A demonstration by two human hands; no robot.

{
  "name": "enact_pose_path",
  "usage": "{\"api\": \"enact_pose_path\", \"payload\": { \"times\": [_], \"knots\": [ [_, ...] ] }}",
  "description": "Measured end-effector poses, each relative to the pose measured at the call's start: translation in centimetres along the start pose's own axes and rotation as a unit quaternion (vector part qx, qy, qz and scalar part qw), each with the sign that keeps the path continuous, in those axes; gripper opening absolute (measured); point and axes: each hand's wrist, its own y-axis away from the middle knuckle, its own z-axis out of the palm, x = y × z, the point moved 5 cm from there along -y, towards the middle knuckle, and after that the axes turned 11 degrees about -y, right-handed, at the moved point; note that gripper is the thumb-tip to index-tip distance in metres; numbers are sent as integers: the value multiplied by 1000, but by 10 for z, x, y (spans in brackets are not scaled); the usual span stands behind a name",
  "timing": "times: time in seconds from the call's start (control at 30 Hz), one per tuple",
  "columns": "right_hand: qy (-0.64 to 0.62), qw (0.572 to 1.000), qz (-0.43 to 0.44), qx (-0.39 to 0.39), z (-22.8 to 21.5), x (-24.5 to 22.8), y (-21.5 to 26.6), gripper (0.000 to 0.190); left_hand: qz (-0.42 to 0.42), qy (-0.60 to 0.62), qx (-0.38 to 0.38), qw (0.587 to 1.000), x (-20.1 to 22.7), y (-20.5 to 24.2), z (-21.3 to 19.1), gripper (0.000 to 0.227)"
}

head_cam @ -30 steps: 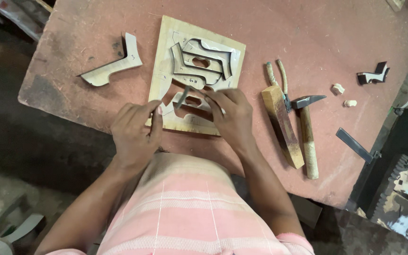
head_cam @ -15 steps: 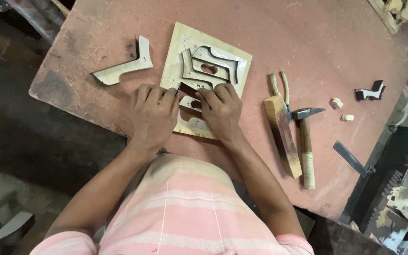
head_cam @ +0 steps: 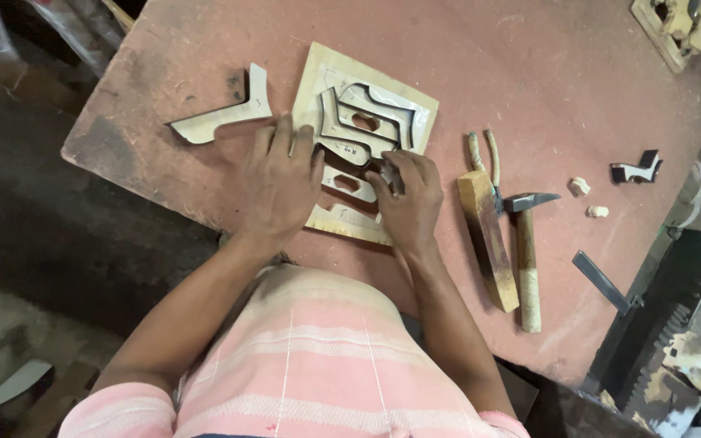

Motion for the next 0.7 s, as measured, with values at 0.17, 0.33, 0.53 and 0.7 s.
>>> {"api": "enact_pose_path", "payload": {
  "times": [0.17, 0.33, 0.53, 0.7],
  "knots": [
    [33, 998, -52, -14, 5, 5, -11, 43, 12, -18, 9, 1000, 1, -6, 11, 38],
    [55, 992, -109, -2, 7, -2, -14, 41, 24, 1, 18, 1000, -5, -13, 17, 36],
    [69, 992, -103, 2, 10, -4, -18, 33, 65, -9, 3, 998, -4, -21, 13, 33],
    [69, 991, -112, -9, 9, -6, -17, 36, 42, 15, -10, 999, -7, -21, -8, 39]
  ]
}}
